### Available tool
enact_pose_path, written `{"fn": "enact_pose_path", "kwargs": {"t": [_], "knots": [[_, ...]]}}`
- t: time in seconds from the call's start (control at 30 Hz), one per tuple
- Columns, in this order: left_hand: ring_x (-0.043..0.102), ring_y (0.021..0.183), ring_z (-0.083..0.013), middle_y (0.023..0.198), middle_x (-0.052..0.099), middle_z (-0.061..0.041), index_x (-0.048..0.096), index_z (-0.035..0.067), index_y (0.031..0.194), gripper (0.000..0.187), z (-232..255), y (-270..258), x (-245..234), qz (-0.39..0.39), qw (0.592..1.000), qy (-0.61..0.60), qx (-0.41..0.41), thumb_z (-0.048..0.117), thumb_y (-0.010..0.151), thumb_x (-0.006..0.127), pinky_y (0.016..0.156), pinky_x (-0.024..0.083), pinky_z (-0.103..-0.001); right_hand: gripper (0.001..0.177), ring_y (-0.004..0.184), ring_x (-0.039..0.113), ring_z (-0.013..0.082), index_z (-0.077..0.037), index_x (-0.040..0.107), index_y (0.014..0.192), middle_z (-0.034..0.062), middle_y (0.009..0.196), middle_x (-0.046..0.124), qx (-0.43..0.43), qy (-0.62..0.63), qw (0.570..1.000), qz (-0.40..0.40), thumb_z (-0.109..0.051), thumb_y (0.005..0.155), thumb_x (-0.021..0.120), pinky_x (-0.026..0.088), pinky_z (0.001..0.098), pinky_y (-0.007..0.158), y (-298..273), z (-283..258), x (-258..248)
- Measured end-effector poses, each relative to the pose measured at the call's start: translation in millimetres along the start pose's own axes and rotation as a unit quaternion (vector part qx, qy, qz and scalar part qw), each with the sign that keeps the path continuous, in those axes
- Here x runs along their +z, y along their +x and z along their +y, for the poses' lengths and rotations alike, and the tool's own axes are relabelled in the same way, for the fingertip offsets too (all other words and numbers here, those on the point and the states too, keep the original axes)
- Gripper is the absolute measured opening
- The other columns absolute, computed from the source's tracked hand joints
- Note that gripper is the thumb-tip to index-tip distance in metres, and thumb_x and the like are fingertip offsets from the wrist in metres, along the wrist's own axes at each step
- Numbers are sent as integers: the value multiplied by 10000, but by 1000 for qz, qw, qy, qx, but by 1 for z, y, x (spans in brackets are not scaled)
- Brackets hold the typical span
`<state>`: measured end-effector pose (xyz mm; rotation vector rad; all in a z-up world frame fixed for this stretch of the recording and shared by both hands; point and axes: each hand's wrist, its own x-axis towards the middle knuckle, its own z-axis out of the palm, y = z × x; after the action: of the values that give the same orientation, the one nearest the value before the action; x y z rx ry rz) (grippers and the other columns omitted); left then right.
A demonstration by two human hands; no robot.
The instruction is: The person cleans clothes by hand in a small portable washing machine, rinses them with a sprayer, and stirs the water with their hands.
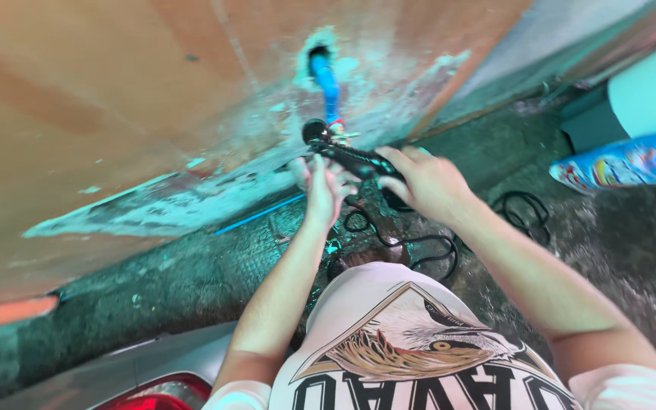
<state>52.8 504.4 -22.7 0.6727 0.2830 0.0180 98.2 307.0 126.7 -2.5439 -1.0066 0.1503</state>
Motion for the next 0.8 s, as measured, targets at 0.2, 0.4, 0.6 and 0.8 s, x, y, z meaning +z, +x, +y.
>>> {"fn": "enact_pose_path", "kwargs": {"t": [0.2,0.4,0.6,0.8], "knots": [[697,765,-176,950,725,-125,479,88,1344,625,-80,7,64,-36,997,63,-38,606,1037,313,628,557,-295,686,1135,648,122,-145,440,1482,-6,1302,651,145,688,698,-136,-248,854,696,570,338,834,-80,76,28],[547,713,-76,1039,733,-26,639,38,1335,633,-160,13,77,-90,960,266,11,577,1145,367,582,411,-235,561,894,602,196,-23,533,1353,111,1014,617,244,437,860,-103,-240,885,751,508,327,783,-125,110,46],[621,749,-121,1072,758,-28,568,188,1354,576,-137,9,121,-19,986,105,-128,594,1020,331,644,496,-264,618,966,605,127,-72,469,1377,47,1045,614,182,514,829,-126,-161,807,693,502,288,870,-165,126,31],[658,934,-196,1153,704,-100,575,63,1400,544,-127,-19,140,-75,989,-16,-126,488,1075,476,806,557,-367,686,987,586,134,-58,436,1347,55,1052,599,132,476,854,-163,-84,705,676,499,295,857,-186,133,29]]}}
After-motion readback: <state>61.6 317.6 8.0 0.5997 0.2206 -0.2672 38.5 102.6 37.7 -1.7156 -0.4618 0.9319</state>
